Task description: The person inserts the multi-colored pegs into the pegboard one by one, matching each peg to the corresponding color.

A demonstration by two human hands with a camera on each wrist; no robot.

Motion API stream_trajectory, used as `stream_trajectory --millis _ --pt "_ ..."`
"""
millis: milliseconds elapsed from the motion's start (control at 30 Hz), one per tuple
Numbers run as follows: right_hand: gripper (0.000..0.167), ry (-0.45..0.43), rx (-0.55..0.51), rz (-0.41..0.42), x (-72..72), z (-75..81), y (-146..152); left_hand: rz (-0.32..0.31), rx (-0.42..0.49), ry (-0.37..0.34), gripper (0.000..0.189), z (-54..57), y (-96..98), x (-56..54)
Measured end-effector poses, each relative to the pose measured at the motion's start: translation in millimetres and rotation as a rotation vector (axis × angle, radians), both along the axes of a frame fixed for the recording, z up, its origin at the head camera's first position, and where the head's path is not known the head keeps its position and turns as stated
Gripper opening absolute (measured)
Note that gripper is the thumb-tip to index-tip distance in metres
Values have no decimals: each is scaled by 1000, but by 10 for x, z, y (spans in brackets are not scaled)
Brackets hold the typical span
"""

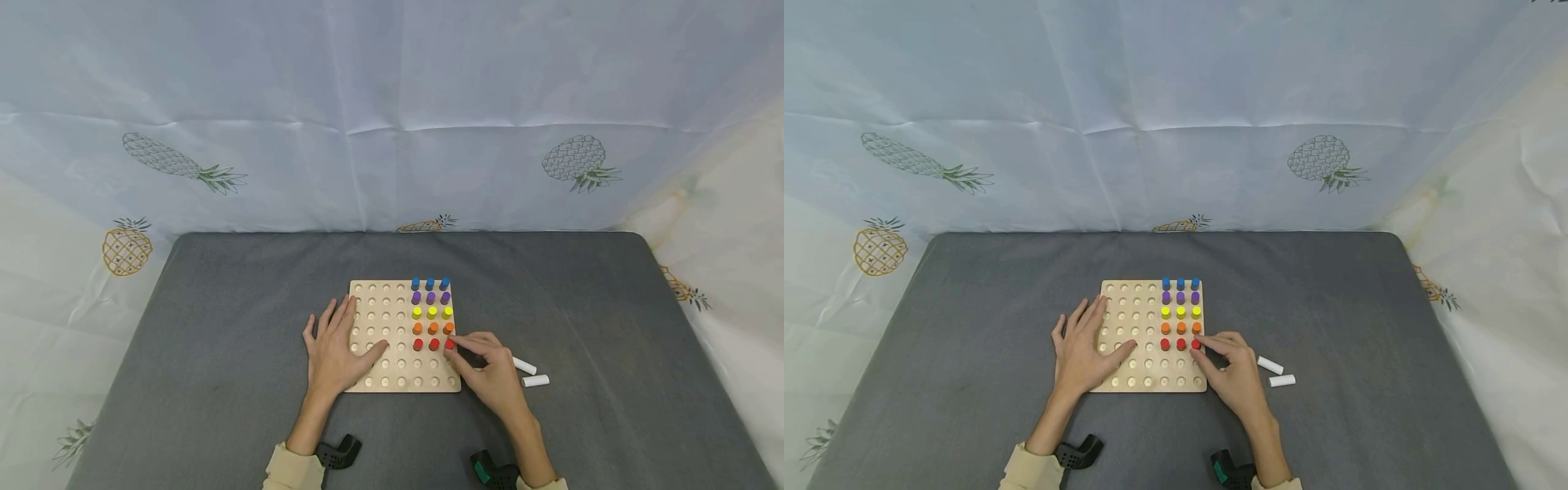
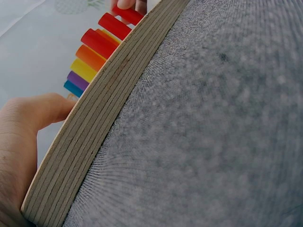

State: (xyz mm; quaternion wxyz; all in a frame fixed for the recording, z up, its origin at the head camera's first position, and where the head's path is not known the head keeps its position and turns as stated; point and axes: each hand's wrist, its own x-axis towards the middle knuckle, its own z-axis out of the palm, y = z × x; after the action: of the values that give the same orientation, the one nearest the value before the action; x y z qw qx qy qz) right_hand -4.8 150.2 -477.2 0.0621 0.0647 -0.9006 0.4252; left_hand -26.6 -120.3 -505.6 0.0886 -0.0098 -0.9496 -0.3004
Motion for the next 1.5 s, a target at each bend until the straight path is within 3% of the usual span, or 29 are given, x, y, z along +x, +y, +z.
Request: stream_trajectory --millis 533,1100,1500 --pt "30 -4 24 -22 16 -4 58 5 -6 -1 101 -10 -2 -1" --pt "29 4 73 -57 156 69 298 8 -12 -14 101 -2 6 -9" --pt "33 27 112 16 275 54 416 6 -5 -15 100 8 6 0"
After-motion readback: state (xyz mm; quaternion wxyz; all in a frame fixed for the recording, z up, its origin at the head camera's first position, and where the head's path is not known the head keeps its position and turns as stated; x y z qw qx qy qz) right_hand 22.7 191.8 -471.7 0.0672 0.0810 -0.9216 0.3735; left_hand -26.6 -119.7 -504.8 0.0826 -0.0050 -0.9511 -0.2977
